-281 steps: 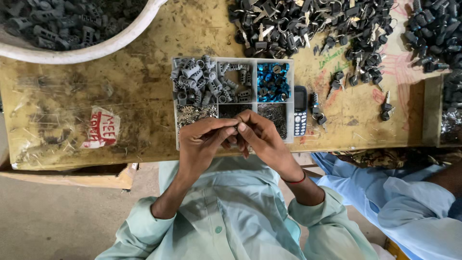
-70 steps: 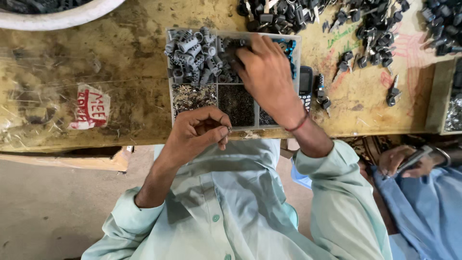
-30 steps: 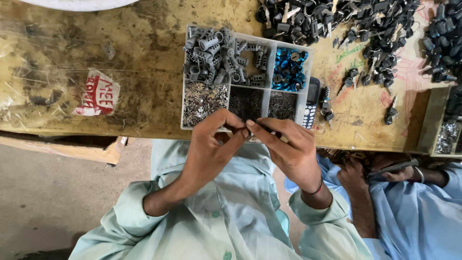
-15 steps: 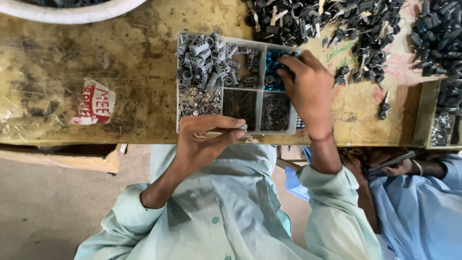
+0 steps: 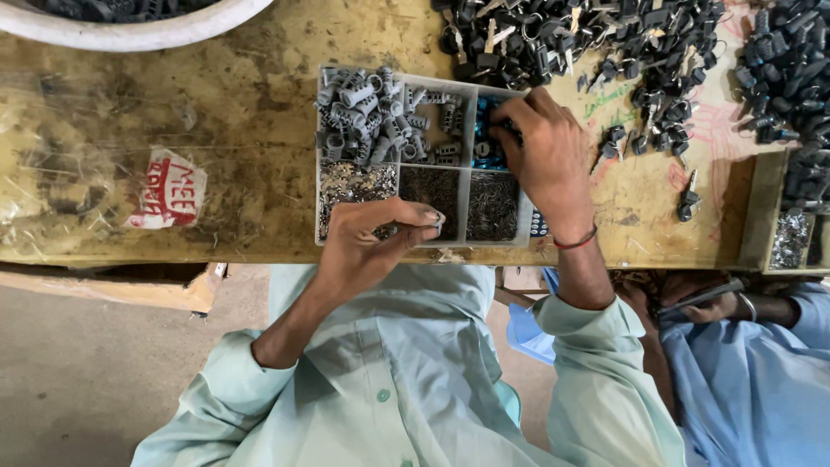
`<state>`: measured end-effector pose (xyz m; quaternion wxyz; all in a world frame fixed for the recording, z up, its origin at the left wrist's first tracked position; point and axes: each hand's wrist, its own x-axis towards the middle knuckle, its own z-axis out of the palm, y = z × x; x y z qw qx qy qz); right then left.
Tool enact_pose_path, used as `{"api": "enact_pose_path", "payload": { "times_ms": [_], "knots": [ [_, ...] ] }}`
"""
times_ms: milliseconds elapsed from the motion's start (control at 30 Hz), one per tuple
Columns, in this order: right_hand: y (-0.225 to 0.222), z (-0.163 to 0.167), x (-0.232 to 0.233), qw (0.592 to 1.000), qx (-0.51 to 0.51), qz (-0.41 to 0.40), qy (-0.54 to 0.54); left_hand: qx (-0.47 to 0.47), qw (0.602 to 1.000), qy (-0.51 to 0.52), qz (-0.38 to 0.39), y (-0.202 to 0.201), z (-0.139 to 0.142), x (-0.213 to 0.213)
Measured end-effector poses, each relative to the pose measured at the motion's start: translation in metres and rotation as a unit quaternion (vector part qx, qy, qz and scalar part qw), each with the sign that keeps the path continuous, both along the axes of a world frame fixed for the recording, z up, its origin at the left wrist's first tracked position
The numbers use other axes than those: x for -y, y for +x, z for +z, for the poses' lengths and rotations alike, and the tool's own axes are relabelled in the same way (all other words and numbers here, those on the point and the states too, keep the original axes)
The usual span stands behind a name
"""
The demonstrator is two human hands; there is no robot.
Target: The person sits at a workbench assembling small plastic connector parts. They pick a gray ribbed body and a blue insert from a compartment tray, press the insert into the body by hand, and place the finished assembly back into the tray, repeating this cycle throughout the episode.
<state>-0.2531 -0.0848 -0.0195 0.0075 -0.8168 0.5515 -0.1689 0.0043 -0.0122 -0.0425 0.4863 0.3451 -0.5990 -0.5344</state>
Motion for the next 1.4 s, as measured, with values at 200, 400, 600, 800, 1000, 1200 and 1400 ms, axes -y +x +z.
{"api": "enact_pose_path", "payload": {
  "times_ms": [200,400,600,800,1000,1200,1400],
  "knots": [
    [-0.008,0.015,-0.006,0.934,0.302,-0.083,0.172,0.032,0.999,-0.020,-0.004,0.002,-0.001,-0.001],
    [0.011,0.020,-0.068,0.771,0.506,-0.011,0.387,0.200,0.946,-0.252,-0.031,0.003,0.004,-0.007],
    [0.023,0.003,-0.097,0.645,0.622,-0.021,0.444,0.218,0.926,-0.304,-0.040,0.008,0.013,-0.010],
    [0.027,0.004,-0.096,0.654,0.598,0.042,0.461,0.203,0.935,-0.286,-0.056,0.017,0.016,-0.010],
    [0.055,0.005,-0.118,0.604,0.671,0.029,0.428,0.077,0.989,-0.124,0.028,-0.010,0.017,-0.026],
    [-0.001,0.020,-0.127,0.807,0.489,0.048,0.328,0.035,0.992,-0.116,0.029,-0.019,0.026,-0.027],
    [-0.086,-0.008,-0.123,0.964,0.131,-0.193,0.126,0.041,0.985,-0.163,0.042,-0.011,0.030,-0.016]
  ]
}}
